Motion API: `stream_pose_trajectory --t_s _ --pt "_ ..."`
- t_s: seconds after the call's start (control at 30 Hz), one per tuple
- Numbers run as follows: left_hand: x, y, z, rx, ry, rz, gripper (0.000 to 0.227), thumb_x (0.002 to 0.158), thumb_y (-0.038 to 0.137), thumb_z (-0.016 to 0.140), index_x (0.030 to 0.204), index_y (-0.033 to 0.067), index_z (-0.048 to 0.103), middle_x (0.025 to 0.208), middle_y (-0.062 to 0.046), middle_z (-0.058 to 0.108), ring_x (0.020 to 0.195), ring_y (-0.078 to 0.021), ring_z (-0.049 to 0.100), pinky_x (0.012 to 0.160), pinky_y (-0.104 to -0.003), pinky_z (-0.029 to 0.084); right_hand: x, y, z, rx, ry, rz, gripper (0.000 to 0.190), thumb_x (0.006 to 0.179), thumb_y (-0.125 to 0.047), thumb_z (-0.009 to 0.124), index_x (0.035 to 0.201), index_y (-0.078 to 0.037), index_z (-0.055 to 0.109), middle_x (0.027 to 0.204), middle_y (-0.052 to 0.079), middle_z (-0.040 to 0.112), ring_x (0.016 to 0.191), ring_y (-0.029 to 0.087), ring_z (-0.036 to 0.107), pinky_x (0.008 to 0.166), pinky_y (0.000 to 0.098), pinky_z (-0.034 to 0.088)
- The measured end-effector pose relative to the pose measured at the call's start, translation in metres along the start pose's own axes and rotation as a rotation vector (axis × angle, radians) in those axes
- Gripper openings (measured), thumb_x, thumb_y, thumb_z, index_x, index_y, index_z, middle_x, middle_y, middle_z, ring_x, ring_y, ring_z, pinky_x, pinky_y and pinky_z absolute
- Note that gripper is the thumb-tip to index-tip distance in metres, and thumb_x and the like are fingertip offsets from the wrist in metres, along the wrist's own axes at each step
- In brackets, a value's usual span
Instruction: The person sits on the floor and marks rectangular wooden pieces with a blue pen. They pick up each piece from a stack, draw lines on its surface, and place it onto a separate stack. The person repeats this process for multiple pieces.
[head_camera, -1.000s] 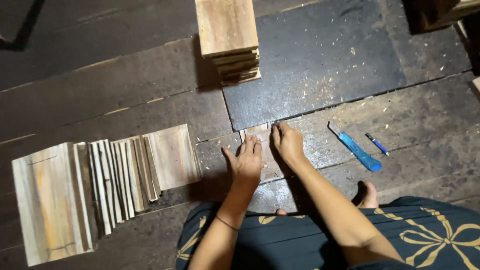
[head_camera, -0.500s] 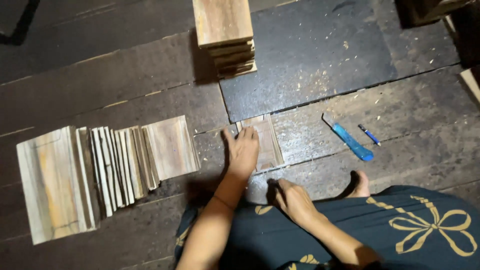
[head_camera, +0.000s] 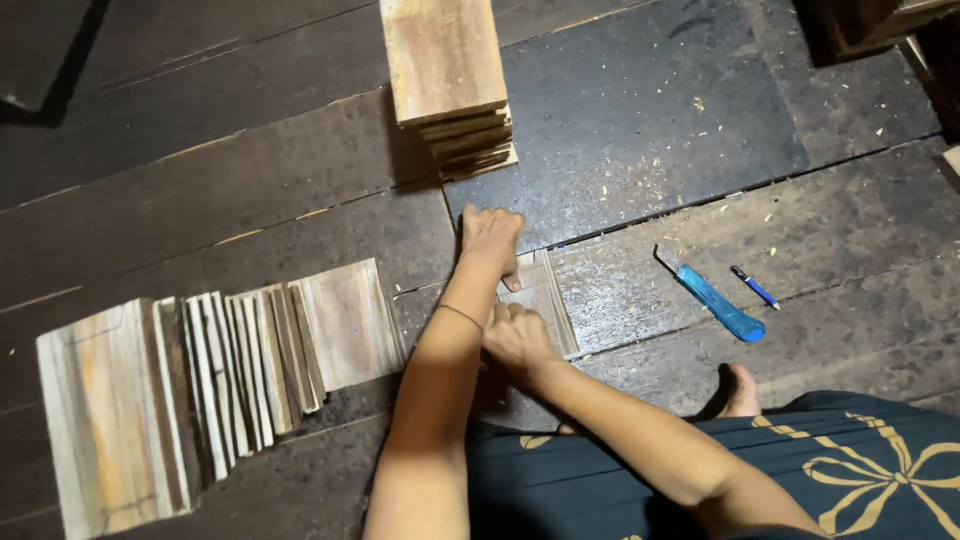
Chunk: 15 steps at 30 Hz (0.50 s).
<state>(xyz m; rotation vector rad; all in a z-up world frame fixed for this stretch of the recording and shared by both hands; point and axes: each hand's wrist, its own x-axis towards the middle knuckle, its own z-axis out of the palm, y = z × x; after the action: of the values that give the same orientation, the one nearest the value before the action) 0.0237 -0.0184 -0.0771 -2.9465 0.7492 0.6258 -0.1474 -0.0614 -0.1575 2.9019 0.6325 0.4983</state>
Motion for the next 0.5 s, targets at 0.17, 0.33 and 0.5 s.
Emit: stream_pose_trajectory --t_s 0.17,0.33,0.5 --pt "0.004 -0.008 0.017 -0.065 0.052 0.007 0.077 0.030 0.031 0.100 0.101 0.0237 0.072 0.096 -0.001 0.072 0.094 -0.0261 0.069 0.081 -0.045 0.033 0.048 0.021 -0.077 0.086 -0.134 -0.001 0.012 0.077 -0.024 0.063 0.082 -0.015 0.069 0.073 0.003 0.058 0.063 0.024 0.064 0.042 0.0354 0.049" --pt "-0.033 0.004 -0.026 -0.067 0.076 0.006 0.071 0.046 0.030 0.100 0.108 0.0210 0.067 0.099 -0.003 0.070 0.099 -0.0254 0.064 0.085 -0.047 0.030 0.021 -0.004 0.008 0.247 -0.325 0.045 0.006 0.078 -0.018 0.065 0.075 -0.014 0.068 0.071 0.005 0.057 0.063 0.027 0.064 0.042 0.0380 0.050" --pt "-0.043 0.017 -0.028 -0.035 0.116 0.024 0.081 0.042 0.027 0.103 0.114 0.0161 0.066 0.104 -0.007 0.069 0.103 -0.0261 0.059 0.087 -0.047 0.028 -0.076 -0.022 -0.078 0.624 -0.570 0.464 0.024 0.090 -0.019 0.059 0.085 0.000 0.072 0.067 0.017 0.067 0.068 0.045 0.072 0.055 0.0568 0.058"
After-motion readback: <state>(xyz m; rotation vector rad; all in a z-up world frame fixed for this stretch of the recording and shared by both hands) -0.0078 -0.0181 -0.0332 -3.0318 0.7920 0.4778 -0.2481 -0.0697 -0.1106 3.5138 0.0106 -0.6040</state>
